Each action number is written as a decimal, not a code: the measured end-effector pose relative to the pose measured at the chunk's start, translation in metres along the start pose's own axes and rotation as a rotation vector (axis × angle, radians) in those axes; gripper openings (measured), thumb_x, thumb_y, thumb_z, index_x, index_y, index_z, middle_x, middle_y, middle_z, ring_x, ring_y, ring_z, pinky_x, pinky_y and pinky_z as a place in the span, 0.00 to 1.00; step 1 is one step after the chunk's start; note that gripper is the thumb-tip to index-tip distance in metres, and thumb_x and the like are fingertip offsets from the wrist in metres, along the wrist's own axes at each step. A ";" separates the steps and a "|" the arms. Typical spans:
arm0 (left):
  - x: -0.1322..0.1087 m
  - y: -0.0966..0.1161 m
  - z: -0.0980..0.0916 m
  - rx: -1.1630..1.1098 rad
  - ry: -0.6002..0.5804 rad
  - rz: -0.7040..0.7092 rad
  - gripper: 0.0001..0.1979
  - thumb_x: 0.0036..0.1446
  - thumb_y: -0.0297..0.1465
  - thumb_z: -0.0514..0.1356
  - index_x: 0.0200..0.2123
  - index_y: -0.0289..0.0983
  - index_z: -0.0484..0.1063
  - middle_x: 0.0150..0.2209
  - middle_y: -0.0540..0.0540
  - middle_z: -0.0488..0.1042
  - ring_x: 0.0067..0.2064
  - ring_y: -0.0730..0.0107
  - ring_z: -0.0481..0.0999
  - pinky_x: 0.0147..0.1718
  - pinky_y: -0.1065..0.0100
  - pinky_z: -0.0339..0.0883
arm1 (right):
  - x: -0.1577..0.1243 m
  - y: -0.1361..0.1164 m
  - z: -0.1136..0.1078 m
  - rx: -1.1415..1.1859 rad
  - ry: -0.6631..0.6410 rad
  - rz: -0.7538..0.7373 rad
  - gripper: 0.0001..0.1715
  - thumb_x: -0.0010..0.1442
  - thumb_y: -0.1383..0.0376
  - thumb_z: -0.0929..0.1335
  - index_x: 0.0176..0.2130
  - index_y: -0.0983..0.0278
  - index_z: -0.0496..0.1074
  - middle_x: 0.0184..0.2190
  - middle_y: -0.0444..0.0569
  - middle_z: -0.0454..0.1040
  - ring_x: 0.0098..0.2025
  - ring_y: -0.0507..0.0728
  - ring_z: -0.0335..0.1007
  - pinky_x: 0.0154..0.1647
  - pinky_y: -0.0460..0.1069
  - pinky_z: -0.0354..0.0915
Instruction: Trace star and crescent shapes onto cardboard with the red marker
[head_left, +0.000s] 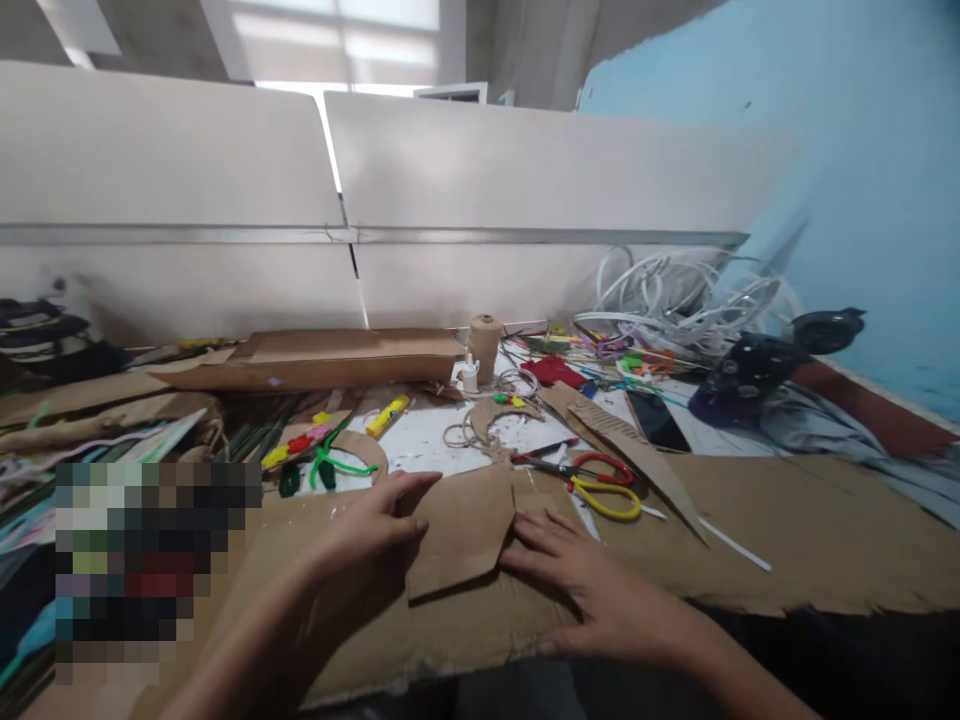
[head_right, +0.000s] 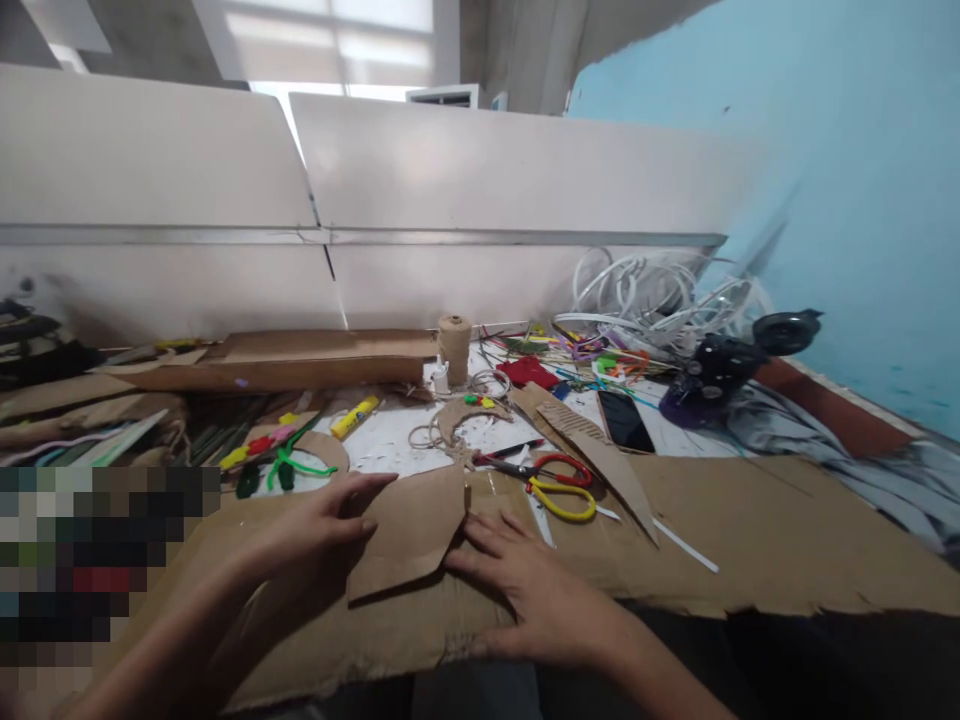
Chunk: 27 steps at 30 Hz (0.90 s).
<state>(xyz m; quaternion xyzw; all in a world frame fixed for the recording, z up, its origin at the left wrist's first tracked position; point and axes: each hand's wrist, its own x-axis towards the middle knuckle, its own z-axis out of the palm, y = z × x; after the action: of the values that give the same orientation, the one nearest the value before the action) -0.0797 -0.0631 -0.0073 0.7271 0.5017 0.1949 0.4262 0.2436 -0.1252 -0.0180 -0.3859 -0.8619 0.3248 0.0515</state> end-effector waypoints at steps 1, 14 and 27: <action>0.001 -0.003 0.005 0.044 0.038 0.027 0.36 0.51 0.32 0.62 0.65 0.37 0.75 0.63 0.36 0.76 0.64 0.46 0.73 0.66 0.50 0.66 | 0.001 0.002 -0.001 -0.003 0.024 -0.001 0.51 0.62 0.38 0.76 0.75 0.48 0.64 0.80 0.55 0.54 0.80 0.75 0.46 0.79 0.72 0.42; -0.020 -0.014 0.044 0.502 0.140 0.210 0.18 0.77 0.35 0.54 0.62 0.43 0.78 0.71 0.38 0.71 0.72 0.46 0.66 0.72 0.41 0.56 | 0.008 -0.008 0.037 -0.141 0.147 -0.027 0.47 0.67 0.57 0.75 0.78 0.49 0.59 0.77 0.52 0.60 0.77 0.70 0.58 0.79 0.71 0.48; -0.032 0.009 0.013 0.482 -0.130 0.090 0.38 0.64 0.40 0.68 0.75 0.50 0.63 0.78 0.42 0.53 0.78 0.38 0.54 0.74 0.32 0.46 | 0.016 0.016 -0.012 0.069 0.360 0.131 0.21 0.76 0.57 0.66 0.62 0.50 0.80 0.63 0.50 0.81 0.64 0.68 0.77 0.66 0.63 0.71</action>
<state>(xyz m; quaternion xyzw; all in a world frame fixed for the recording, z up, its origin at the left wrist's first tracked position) -0.0790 -0.0989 -0.0026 0.8404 0.4723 0.0411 0.2627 0.2468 -0.0993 -0.0207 -0.4910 -0.8003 0.2824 0.1967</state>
